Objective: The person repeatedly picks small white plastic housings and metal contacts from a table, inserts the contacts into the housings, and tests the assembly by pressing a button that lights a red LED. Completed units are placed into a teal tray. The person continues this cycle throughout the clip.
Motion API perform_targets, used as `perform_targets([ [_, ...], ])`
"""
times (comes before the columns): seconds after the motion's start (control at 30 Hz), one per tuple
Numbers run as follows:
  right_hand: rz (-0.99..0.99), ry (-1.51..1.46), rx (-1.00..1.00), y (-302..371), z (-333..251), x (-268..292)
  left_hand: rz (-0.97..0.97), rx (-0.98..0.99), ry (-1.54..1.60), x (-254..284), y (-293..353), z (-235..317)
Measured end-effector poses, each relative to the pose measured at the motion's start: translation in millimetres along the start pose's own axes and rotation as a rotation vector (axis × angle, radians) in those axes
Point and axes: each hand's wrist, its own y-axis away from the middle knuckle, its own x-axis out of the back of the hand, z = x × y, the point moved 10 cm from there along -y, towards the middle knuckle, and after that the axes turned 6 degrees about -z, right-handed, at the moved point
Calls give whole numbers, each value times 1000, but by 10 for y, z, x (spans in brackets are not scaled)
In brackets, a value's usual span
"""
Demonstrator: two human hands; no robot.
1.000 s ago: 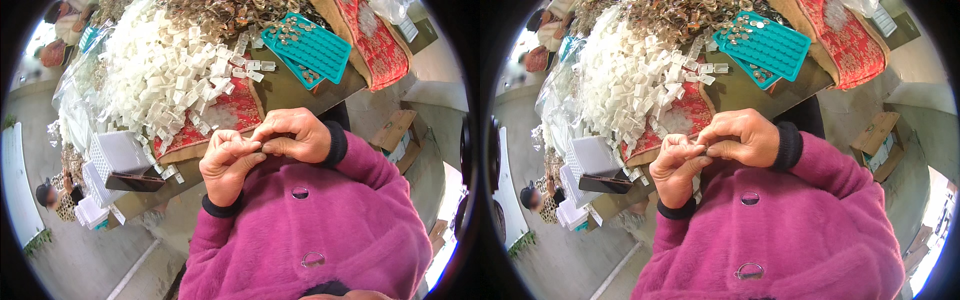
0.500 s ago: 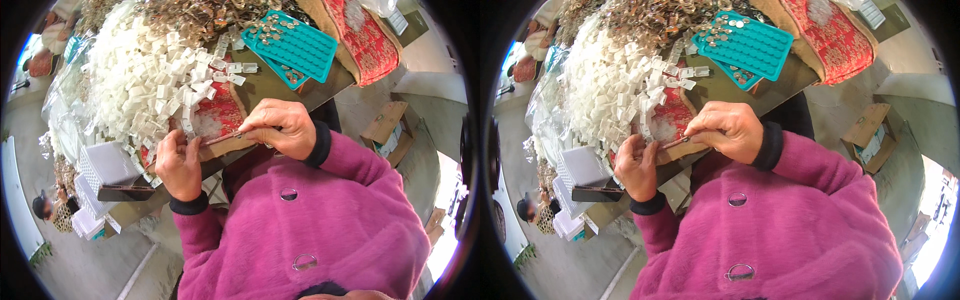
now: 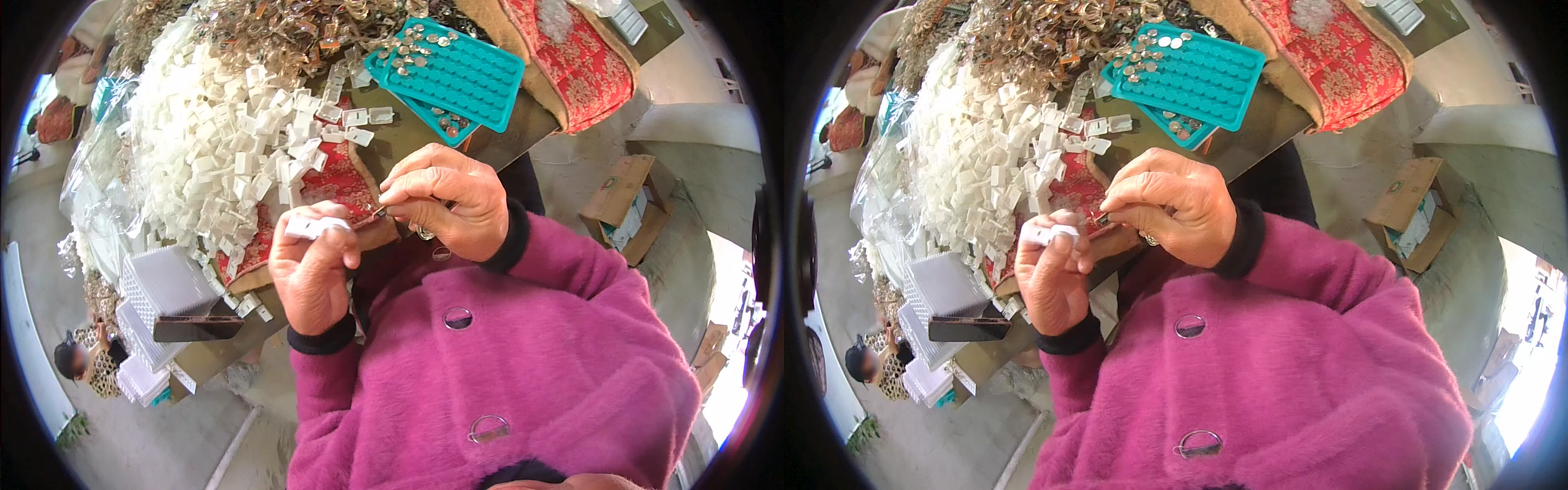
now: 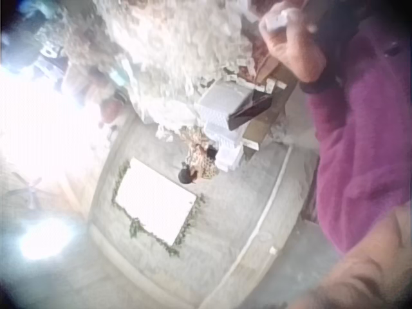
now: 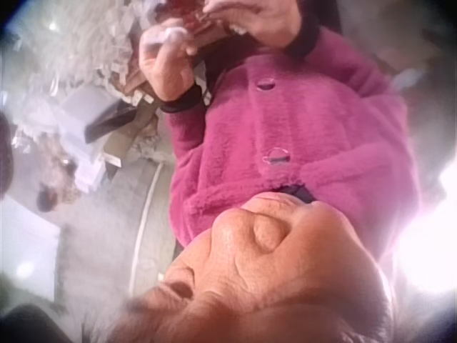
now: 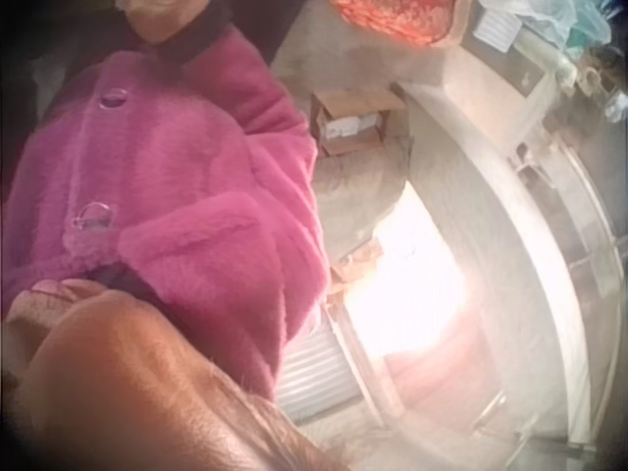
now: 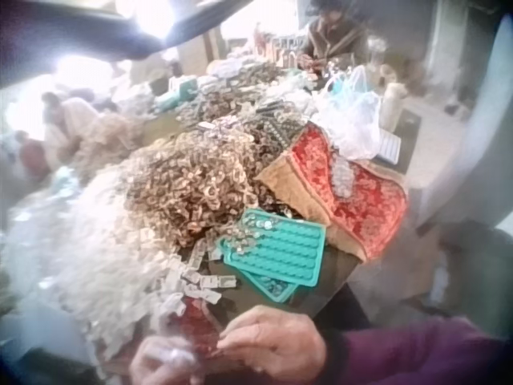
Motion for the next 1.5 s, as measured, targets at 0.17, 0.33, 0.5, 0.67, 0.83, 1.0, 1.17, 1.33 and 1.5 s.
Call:
perform_targets([
  [0.17, 35, 71, 22, 10, -130, 124, -37, 52, -2, -154, -94, -244],
  [0.33, 30, -52, -9, 12, -97, 90, -55, 82, -2, -201, -67, -280],
  [0.5, 9, 19, 48, 6, -109, 40, -20, -22, -232, -235, -43, -190],
  [0.67, -34, 180, 138, 2, -155, -4, -43, -155, -508, -292, 8, -51],
  [0.83, -44, 129, 170, 6, -145, -22, -95, -183, -481, -293, 6, -49],
  [1.0, -152, 109, 227, -13, -178, -45, -128, -99, -341, -296, -7, -75],
  [1.17, -202, 223, 365, -12, -273, -61, -97, -52, -261, -312, -15, -80],
  [1.33, -101, 251, 238, 2, -214, 3, -44, -65, -302, -304, 1, -41],
  [1.5, -105, 272, 124, 21, -149, 23, -60, -197, -580, -391, 21, 51],
])
